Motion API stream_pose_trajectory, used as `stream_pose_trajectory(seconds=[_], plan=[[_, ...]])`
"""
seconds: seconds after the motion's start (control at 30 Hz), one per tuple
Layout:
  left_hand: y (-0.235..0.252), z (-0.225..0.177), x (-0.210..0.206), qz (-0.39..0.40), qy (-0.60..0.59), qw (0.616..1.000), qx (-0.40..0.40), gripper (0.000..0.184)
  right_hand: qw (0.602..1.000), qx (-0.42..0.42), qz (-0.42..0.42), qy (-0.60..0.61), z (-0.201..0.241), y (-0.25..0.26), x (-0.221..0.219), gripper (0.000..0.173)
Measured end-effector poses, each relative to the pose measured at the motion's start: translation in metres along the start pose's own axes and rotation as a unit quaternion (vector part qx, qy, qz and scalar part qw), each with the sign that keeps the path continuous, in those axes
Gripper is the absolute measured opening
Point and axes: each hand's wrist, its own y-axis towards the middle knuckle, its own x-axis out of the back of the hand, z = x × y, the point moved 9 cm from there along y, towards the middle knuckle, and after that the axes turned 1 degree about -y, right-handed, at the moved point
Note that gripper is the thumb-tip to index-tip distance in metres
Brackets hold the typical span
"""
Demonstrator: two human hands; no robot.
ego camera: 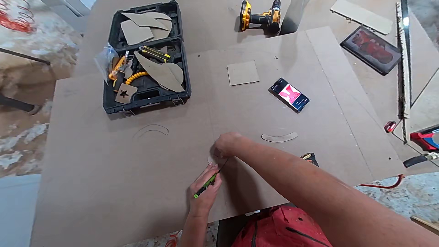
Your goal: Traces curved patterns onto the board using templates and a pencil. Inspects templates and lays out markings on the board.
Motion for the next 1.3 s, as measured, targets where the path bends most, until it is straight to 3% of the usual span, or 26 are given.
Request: stream_pose_trajectory(seconds=[0.27,0.37,0.47,0.5,0.6,0.73,0.9,1.07,1.3], plan=[[0.0,0.013,0.0,0.039,0.0,0.999,0.03,0.022,1.0,-0.009,-0.02,0.011,0.002,-0.011,-0.002,0.027],[0.001,0.018,-0.001,0.06,-0.011,0.997,0.043,0.029,0.989,-0.014,-0.141,0.028,0.011,-0.031,-0.012,0.018],[0.005,0.016,0.0,0.083,0.013,0.995,0.057,0.039,0.953,0.008,-0.297,0.057,0.033,-0.059,-0.044,0.023],[0.008,0.015,0.001,0.091,0.02,0.994,0.054,0.041,0.948,0.009,-0.31,0.076,0.042,-0.066,-0.056,0.03],[0.017,0.012,0.002,0.124,0.048,0.991,0.029,0.047,0.964,-0.038,-0.228,0.133,0.062,-0.071,-0.089,0.056],[0.028,0.01,0.005,0.199,0.052,0.979,0.009,0.052,0.966,-0.09,-0.181,0.163,0.072,-0.07,-0.093,0.057],[0.078,0.025,0.014,0.184,-0.129,0.973,0.055,0.037,0.943,-0.151,-0.244,0.167,0.074,-0.064,-0.098,0.06],[0.107,0.041,-0.018,0.262,-0.193,0.938,0.123,0.02,0.93,-0.176,-0.278,0.167,0.075,-0.056,-0.101,0.056],[0.107,0.035,-0.028,0.298,-0.095,0.948,0.056,0.018,0.93,-0.16,-0.275,0.185,0.072,-0.055,-0.103,0.056]])
